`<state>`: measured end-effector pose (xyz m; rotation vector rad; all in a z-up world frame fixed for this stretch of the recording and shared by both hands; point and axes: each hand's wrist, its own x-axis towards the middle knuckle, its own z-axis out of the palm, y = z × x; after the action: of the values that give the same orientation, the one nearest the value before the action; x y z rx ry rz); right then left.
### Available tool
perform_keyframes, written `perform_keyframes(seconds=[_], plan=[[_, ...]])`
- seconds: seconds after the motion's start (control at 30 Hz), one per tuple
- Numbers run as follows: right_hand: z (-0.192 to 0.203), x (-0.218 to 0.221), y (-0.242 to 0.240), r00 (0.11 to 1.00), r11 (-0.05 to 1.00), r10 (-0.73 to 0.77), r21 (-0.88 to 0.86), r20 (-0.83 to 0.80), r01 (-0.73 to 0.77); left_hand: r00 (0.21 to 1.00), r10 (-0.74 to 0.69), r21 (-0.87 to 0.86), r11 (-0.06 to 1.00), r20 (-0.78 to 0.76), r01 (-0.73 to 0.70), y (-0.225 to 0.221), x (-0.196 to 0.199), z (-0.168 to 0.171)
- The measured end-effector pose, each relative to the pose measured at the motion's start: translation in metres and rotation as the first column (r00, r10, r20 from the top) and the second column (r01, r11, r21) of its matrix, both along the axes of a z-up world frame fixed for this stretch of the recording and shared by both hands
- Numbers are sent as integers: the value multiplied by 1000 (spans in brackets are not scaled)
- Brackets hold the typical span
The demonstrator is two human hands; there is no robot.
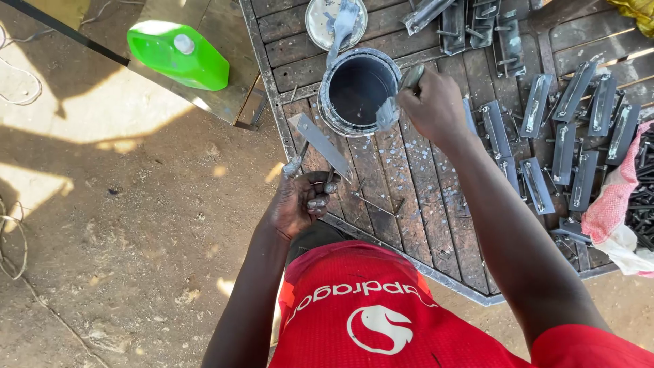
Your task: Painting small metal brackets with black paint using a brush
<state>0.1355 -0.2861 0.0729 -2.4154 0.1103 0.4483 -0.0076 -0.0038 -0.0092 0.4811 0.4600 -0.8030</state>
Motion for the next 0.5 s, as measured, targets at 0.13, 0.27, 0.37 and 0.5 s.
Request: perform_keyframes(seconds=[0.13, 0.27, 0.37, 0.5], plan=[[-3, 2, -9, 981, 999, -4, -49, 195, 13, 999, -6, 12, 1000, -33, 6, -2, 2, 16], [-12, 2, -14, 992, 995, -95, 27, 80, 93, 998, -7, 74, 997, -62, 12, -8, 0, 22], [-22, -5, -26, 975, 952, -217, 230, 48, 200, 998, -1, 36, 999, -58, 3, -12, 0, 32], [-37, -34, -27, 807, 330, -572, 861, -145, 388, 998, 70, -26, 997, 9, -69, -15, -4, 12]])
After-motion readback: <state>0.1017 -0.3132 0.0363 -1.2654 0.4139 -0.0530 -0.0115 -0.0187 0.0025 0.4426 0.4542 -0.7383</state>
